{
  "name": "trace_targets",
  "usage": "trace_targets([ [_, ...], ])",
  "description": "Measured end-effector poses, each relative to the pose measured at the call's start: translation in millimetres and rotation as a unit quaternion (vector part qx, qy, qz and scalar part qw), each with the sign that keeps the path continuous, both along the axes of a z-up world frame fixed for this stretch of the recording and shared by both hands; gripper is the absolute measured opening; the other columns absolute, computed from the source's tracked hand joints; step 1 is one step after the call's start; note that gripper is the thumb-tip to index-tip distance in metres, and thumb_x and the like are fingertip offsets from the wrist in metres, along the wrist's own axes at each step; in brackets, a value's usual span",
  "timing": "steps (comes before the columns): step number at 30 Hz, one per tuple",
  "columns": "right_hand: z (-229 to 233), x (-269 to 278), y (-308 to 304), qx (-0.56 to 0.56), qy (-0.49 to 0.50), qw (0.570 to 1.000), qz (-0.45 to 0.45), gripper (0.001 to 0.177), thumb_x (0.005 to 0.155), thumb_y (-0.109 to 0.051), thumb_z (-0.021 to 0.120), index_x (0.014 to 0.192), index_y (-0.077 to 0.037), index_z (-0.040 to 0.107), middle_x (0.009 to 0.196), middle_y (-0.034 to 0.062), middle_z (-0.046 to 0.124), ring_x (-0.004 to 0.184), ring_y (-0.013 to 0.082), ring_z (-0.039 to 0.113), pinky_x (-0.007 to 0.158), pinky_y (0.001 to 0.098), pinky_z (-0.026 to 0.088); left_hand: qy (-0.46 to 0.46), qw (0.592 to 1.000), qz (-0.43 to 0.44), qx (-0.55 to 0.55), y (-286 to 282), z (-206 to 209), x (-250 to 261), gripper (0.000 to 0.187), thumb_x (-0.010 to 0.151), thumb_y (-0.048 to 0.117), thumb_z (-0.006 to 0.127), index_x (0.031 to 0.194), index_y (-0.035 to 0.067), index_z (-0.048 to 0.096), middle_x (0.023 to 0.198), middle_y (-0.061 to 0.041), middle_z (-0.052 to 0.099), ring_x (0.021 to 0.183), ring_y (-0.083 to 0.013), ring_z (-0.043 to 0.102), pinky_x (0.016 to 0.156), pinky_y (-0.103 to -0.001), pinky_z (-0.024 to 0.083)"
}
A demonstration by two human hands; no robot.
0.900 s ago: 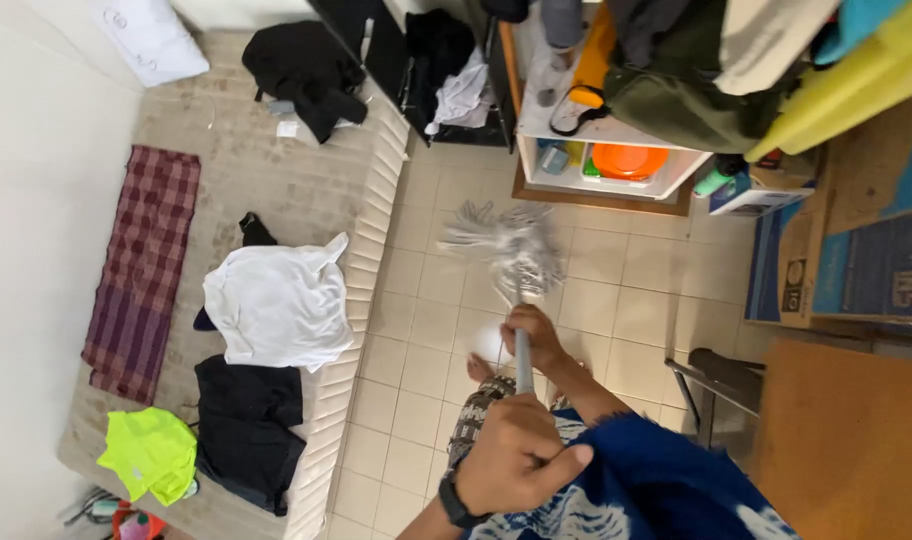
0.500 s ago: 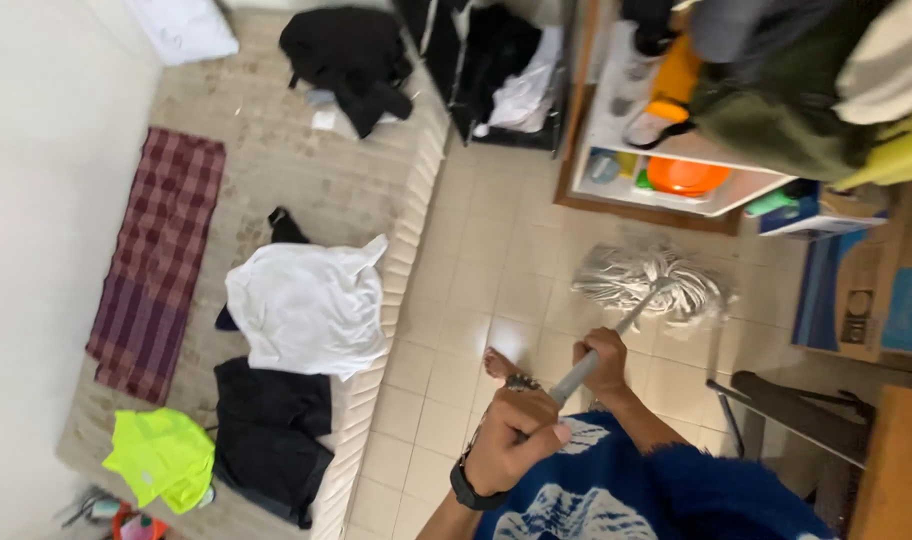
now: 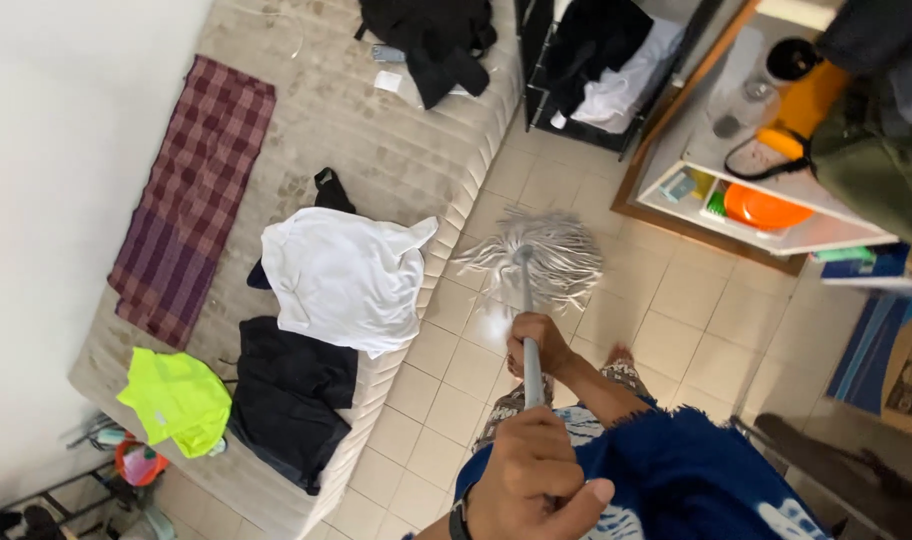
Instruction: The person mops the tiled floor of a cluttered room using a white string mop. They move the mop back and forth across the floor, navigating around furniture and scattered items.
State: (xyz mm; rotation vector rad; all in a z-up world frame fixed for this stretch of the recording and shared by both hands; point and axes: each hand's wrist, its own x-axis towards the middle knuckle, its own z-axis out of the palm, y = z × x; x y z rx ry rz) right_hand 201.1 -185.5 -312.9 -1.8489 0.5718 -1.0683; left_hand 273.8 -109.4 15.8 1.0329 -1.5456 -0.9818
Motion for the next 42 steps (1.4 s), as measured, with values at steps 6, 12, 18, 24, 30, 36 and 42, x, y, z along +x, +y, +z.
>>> trace_targets([
  [6, -38, -18, -96, -0.055, 0.075, 0.995, 0.033, 0.033, 0.066, 0.008, 0.054, 0.052, -0.011, 0.032, 0.049, 0.0028, 0.038, 0.047, 0.0179, 0.036, 0.048, 0.0359, 0.032, 0.033, 0.996, 0.079, -0.034, -51, -46, -17, 0.056, 0.105, 0.017, 0.055, 0.055, 0.01, 0.033, 0.046, -0.001, 0.029, 0.038, -0.0178, 0.028, 0.057, -0.035, 0.039],
  [12, -63, -49, -174, 0.023, 0.11, 0.993, 0.046, 0.038, 0.075, 0.002, 0.058, 0.056, -0.011, 0.027, 0.054, 0.0029, 0.035, 0.059, 0.018, 0.04, 0.06, 0.0354, 0.034, 0.047, 0.972, 0.223, 0.064, -93, -105, -68, 0.057, 0.103, 0.017, 0.059, 0.05, 0.011, 0.038, 0.044, 0.002, 0.037, 0.042, -0.0134, 0.032, 0.066, -0.034, 0.044],
  [18, -64, -38, -197, 0.018, 0.085, 0.985, 0.151, 0.041, 0.076, 0.003, 0.059, 0.053, -0.012, 0.03, 0.053, 0.0038, 0.037, 0.058, 0.0172, 0.037, 0.057, 0.0375, 0.03, 0.055, 0.951, 0.305, 0.016, -141, -54, -97, 0.05, 0.101, 0.015, 0.057, 0.054, 0.006, 0.044, 0.049, -0.003, 0.04, 0.046, -0.018, 0.035, 0.058, -0.034, 0.033],
  [24, -34, -82, -226, 0.066, 0.171, 0.957, 0.226, 0.037, 0.083, -0.001, 0.06, 0.053, -0.007, 0.039, 0.054, 0.0055, 0.046, 0.057, 0.0166, 0.044, 0.054, 0.035, 0.037, -0.004, 0.971, 0.236, 0.046, -170, -68, -149, 0.055, 0.103, 0.021, 0.057, 0.053, 0.011, 0.038, 0.046, -0.001, 0.037, 0.041, -0.0159, 0.029, 0.063, -0.034, 0.04],
  [30, -16, -126, -227, 0.064, 0.165, 0.977, 0.117, 0.031, 0.082, -0.008, 0.064, 0.055, -0.008, 0.048, 0.054, 0.0081, 0.052, 0.052, 0.0184, 0.049, 0.061, 0.0354, 0.047, 0.08, 0.972, 0.209, 0.073, -176, -45, -145, 0.051, 0.101, 0.021, 0.059, 0.054, 0.009, 0.043, 0.047, -0.001, 0.037, 0.044, -0.014, 0.028, 0.058, -0.033, 0.037],
  [36, -41, -113, -206, 0.006, 0.071, 0.996, 0.052, 0.037, 0.073, 0.001, 0.058, 0.052, -0.011, 0.03, 0.046, 0.0036, 0.035, 0.047, 0.0159, 0.034, 0.052, 0.0325, 0.033, 0.057, 0.964, 0.251, 0.069, -153, -50, -136, 0.05, 0.1, 0.014, 0.059, 0.053, 0.007, 0.044, 0.047, -0.003, 0.039, 0.046, -0.018, 0.032, 0.059, -0.034, 0.037],
  [42, -67, -73, -129, 0.096, 0.133, 0.977, 0.136, 0.036, 0.075, -0.002, 0.061, 0.048, -0.013, 0.04, 0.05, 0.0025, 0.046, 0.056, 0.016, 0.043, 0.064, 0.0348, 0.044, 0.002, 0.952, 0.29, 0.092, -97, -29, -130, 0.052, 0.099, 0.018, 0.062, 0.051, 0.009, 0.045, 0.045, -0.001, 0.041, 0.043, -0.0168, 0.036, 0.057, -0.033, 0.037],
])
